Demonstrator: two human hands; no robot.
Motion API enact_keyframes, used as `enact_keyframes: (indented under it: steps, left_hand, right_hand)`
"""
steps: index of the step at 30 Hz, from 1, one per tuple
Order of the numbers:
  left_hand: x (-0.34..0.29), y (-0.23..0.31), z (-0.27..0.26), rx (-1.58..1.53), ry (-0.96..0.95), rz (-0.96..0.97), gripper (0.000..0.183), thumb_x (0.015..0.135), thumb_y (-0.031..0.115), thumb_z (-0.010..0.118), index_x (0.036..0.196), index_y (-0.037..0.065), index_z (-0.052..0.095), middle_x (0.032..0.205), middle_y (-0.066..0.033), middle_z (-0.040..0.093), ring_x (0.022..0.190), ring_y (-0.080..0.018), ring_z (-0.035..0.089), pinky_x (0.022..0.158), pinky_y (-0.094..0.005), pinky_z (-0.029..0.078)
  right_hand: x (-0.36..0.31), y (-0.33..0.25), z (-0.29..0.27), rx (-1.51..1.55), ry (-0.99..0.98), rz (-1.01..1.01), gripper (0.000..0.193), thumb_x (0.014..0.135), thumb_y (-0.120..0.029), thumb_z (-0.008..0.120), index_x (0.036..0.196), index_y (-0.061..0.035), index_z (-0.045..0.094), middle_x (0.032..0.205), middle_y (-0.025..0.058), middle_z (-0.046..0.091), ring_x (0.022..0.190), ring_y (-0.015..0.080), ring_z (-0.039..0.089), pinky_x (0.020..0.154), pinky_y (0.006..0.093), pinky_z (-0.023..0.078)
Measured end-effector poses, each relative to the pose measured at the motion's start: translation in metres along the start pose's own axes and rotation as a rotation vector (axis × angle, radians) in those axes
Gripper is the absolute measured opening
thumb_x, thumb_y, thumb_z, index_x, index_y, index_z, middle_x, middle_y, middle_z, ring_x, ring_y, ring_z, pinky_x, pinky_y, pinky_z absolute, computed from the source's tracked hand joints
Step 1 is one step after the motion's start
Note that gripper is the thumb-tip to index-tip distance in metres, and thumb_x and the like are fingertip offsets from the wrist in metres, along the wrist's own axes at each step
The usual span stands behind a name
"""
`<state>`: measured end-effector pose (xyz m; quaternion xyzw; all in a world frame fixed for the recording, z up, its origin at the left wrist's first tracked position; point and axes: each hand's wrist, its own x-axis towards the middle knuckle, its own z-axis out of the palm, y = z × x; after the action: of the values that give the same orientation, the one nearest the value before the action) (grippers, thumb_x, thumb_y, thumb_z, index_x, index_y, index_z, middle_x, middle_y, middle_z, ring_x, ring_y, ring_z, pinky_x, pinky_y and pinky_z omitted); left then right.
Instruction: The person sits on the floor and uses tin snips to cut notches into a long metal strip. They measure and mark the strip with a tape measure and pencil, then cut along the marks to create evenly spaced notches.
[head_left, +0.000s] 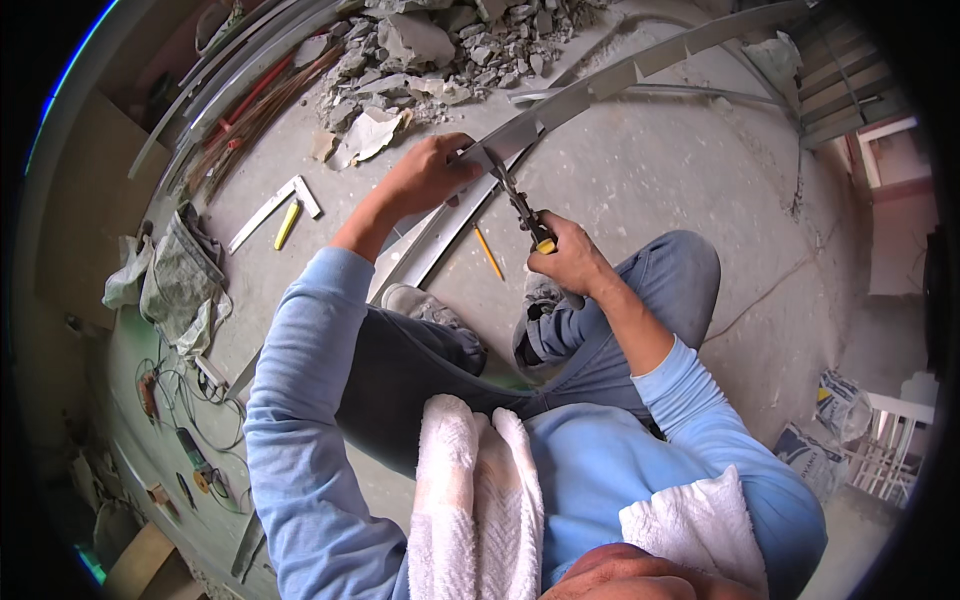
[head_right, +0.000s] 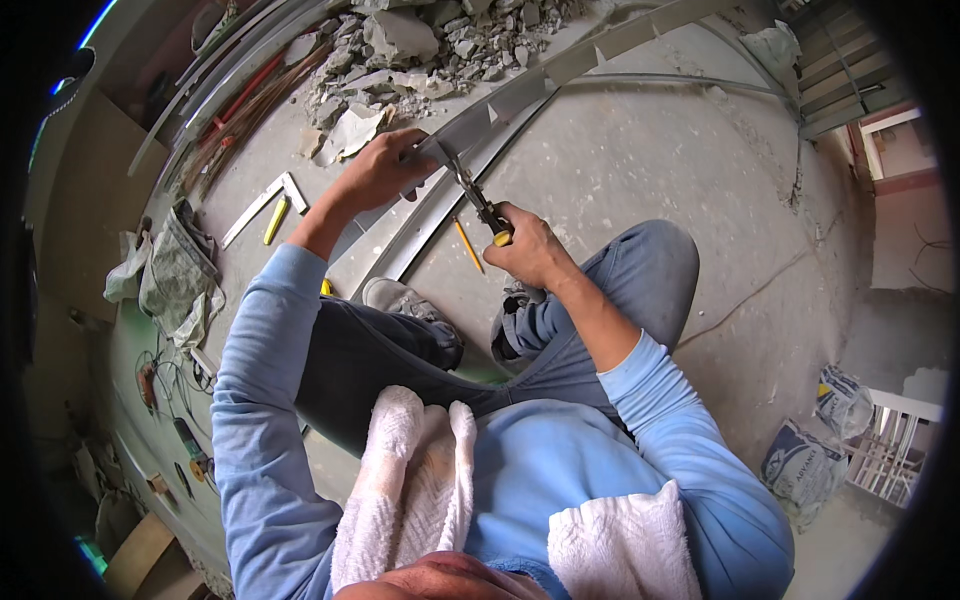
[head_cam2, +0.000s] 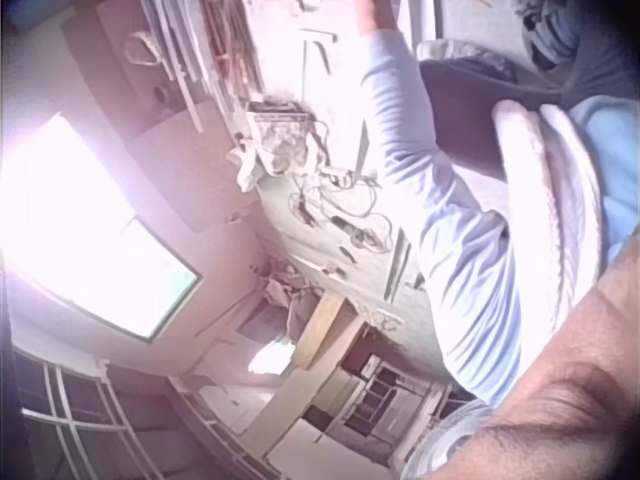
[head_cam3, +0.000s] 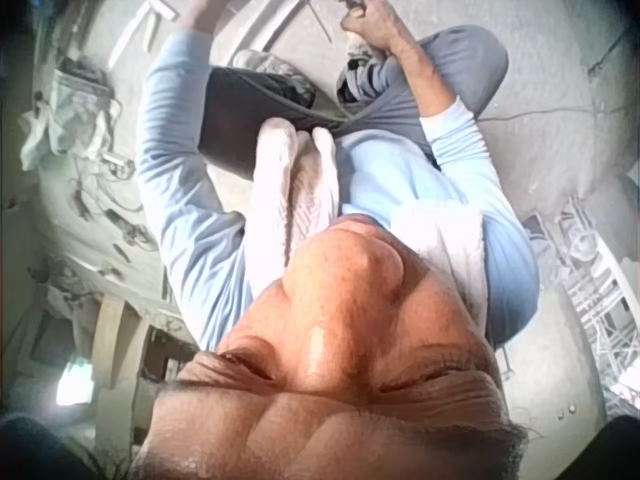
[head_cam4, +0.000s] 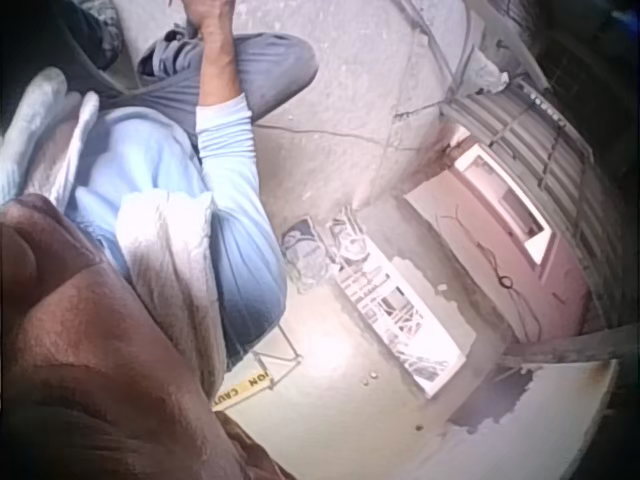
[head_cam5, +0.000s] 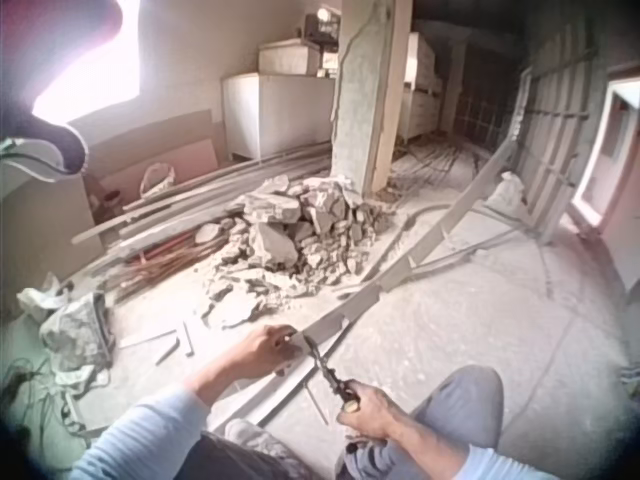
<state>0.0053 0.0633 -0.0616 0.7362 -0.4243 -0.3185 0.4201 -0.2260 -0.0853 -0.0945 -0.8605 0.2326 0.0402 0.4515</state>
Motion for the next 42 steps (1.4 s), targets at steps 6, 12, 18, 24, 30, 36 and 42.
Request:
enact_keyframes:
  steps: [6, 12, 18, 24, 30, 36, 42]
  left_hand:
    - [0.006, 0.003, -0.005, 0.051, -0.042, 0.012, 0.034, 0.100, 0.025, 0.068, 0.121, -0.002, 0.063, 0.085, -0.0095, 0.072, 0.068, -0.0150, 0.071, 0.064, -0.0330, 0.056]
    - [0.004, 0.002, -0.002, 0.005, 0.013, 0.028, 0.026, 0.097, 0.018, 0.067, 0.114, -0.003, 0.065, 0.080, -0.0101, 0.069, 0.063, -0.0172, 0.069, 0.061, -0.0338, 0.056]
    - [0.005, 0.001, -0.003, 0.003, 0.019, 0.062, 0.028, 0.098, 0.018, 0.066, 0.117, -0.003, 0.065, 0.079, -0.0092, 0.067, 0.065, -0.0161, 0.068, 0.060, -0.0340, 0.056]
    - [0.005, 0.002, -0.002, -0.005, -0.010, 0.033, 0.030, 0.098, 0.019, 0.067, 0.120, -0.002, 0.064, 0.081, -0.0091, 0.068, 0.065, -0.0164, 0.068, 0.060, -0.0332, 0.056]
    - [0.007, 0.002, 0.000, 0.010, -0.009, 0.026, 0.034, 0.098, 0.019, 0.068, 0.125, -0.002, 0.063, 0.085, -0.0103, 0.070, 0.065, -0.0167, 0.068, 0.060, -0.0328, 0.057]
    - [0.007, 0.002, -0.001, 0.024, -0.003, 0.018, 0.036, 0.100, 0.026, 0.069, 0.124, -0.001, 0.063, 0.085, -0.0104, 0.071, 0.071, -0.0128, 0.066, 0.066, -0.0330, 0.054]
    - [0.008, -0.001, -0.002, 0.010, 0.001, 0.017, 0.036, 0.100, 0.025, 0.069, 0.123, -0.001, 0.063, 0.084, -0.0090, 0.069, 0.070, -0.0136, 0.066, 0.066, -0.0331, 0.054]
  right_hand:
    - [0.003, -0.005, -0.004, -0.077, 0.041, 0.004, 0.040, 0.074, -0.021, 0.069, 0.106, 0.0027, 0.063, 0.086, 0.0228, 0.065, 0.079, 0.0356, 0.062, 0.078, 0.0416, 0.052]
    - [0.004, -0.010, -0.008, -0.094, 0.015, 0.004, 0.038, 0.074, -0.023, 0.067, 0.102, 0.0024, 0.062, 0.086, 0.0248, 0.067, 0.082, 0.0409, 0.065, 0.078, 0.0454, 0.053]
    - [0.007, -0.007, -0.008, -0.103, 0.022, -0.039, 0.042, 0.075, -0.025, 0.067, 0.106, 0.0019, 0.062, 0.089, 0.0265, 0.068, 0.086, 0.0436, 0.067, 0.081, 0.0461, 0.054]
    - [0.010, 0.000, -0.005, -0.091, 0.021, -0.061, 0.044, 0.075, -0.025, 0.068, 0.108, 0.0033, 0.062, 0.092, 0.0279, 0.068, 0.089, 0.0447, 0.066, 0.083, 0.0465, 0.053]
    - [0.010, 0.002, -0.007, -0.085, -0.006, -0.074, 0.043, 0.075, -0.024, 0.067, 0.107, 0.0037, 0.061, 0.091, 0.0282, 0.068, 0.088, 0.0450, 0.066, 0.081, 0.0466, 0.053]
    - [0.009, -0.001, -0.008, -0.100, 0.012, -0.070, 0.042, 0.075, -0.024, 0.068, 0.106, 0.0037, 0.061, 0.091, 0.0280, 0.068, 0.087, 0.0449, 0.066, 0.080, 0.0464, 0.053]
    - [0.012, 0.005, -0.001, -0.109, 0.039, -0.072, 0.037, 0.074, -0.017, 0.067, 0.104, 0.0022, 0.058, 0.082, 0.0201, 0.061, 0.076, 0.0333, 0.061, 0.074, 0.0419, 0.051]
